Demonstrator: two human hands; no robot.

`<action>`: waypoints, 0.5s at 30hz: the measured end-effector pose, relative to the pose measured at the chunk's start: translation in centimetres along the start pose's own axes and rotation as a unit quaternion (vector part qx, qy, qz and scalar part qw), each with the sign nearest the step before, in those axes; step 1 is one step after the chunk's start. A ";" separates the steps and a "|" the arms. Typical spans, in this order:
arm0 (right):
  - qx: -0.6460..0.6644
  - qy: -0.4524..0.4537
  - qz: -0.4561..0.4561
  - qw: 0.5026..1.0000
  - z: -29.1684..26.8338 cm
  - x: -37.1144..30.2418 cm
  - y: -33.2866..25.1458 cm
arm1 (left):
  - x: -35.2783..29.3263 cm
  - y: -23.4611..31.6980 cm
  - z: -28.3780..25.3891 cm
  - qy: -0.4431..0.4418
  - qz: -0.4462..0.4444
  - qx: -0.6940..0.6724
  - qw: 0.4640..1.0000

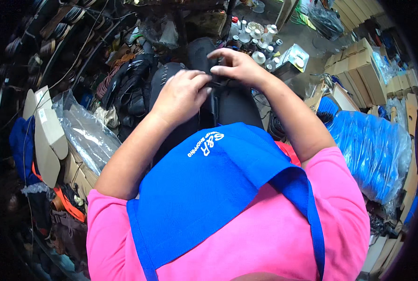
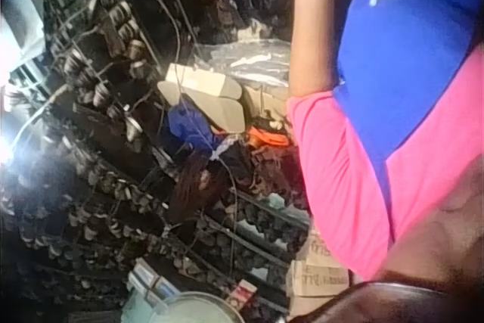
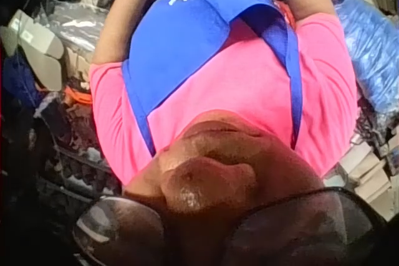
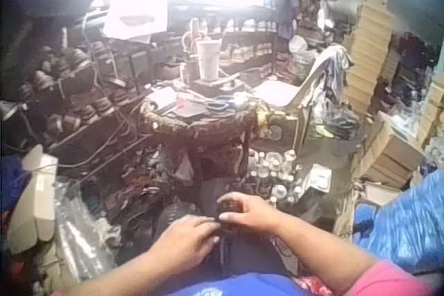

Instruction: Insert and tighten laces on a black leather shoe component.

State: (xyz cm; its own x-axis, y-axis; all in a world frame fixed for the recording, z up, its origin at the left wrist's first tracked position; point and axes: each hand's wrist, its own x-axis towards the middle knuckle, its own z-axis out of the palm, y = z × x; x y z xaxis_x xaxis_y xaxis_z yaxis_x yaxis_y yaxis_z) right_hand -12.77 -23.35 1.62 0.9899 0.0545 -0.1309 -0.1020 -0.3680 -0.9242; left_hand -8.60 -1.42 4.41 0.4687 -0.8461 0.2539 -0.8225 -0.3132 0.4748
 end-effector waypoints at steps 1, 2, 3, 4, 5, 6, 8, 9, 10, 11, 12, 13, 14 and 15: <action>0.042 0.039 -0.003 0.998 -0.1 -0.5 0.4 | 0.9 -0.2 -0.1 0.000 0.024 -0.001 1.000; 0.084 0.078 -0.007 0.993 -0.2 -1.0 0.8 | 1.8 -0.3 -0.3 0.001 0.049 -0.002 0.999; 0.017 0.079 -0.048 0.996 -0.2 -1.8 1.0 | 2.5 -0.6 0.2 0.022 0.083 0.016 0.996; -0.051 0.079 -0.090 0.992 -0.4 -2.4 1.1 | 2.8 -0.7 0.4 0.020 0.086 0.012 0.996; -0.140 0.020 -0.114 0.983 -0.6 -2.5 1.8 | 3.0 -0.9 0.3 -0.012 0.087 0.043 0.995; -0.225 0.011 -0.123 0.967 -0.2 -3.2 1.7 | 3.2 -1.0 0.4 -0.045 0.092 0.072 0.992; -0.292 0.021 -0.151 0.944 0.0 -3.4 1.2 | 3.1 -1.5 0.2 -0.031 0.111 0.043 0.992; -0.266 -0.020 -0.122 0.956 -0.2 -3.4 0.4 | 3.0 -1.5 -0.4 -0.078 0.065 -0.077 0.992; -0.239 -0.062 -0.091 0.965 -0.7 -3.6 -0.8 | 3.0 -0.7 -1.5 -0.125 0.016 -0.197 0.972; -0.078 -0.123 0.019 0.989 -1.5 -4.0 -2.3 | 3.0 0.0 -3.3 -0.200 -0.088 -0.347 0.912; 0.026 -0.139 0.043 0.989 -2.4 -4.6 -3.2 | 2.9 1.3 -5.5 -0.198 -0.123 -0.444 0.865; 0.022 -0.144 0.044 0.988 -3.8 -5.2 -4.3 | 2.7 1.8 -7.3 -0.154 -0.095 -0.474 0.862; 0.017 -0.148 0.045 0.988 -5.3 -6.0 -5.3 | 2.7 2.6 -9.3 -0.095 -0.066 -0.519 0.847; 0.031 -0.131 0.060 0.989 -6.5 -7.0 -6.0 | 2.6 2.8 -11.2 -0.056 -0.056 -0.546 0.834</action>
State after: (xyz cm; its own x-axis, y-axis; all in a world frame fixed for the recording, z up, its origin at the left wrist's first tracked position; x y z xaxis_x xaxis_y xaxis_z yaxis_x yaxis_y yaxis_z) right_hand -18.47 -27.59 10.47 0.9117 0.2544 -0.3227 -0.2319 -0.3298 -0.9151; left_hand -6.07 0.37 15.83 0.4389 -0.8923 0.1056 0.0374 0.1356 0.9901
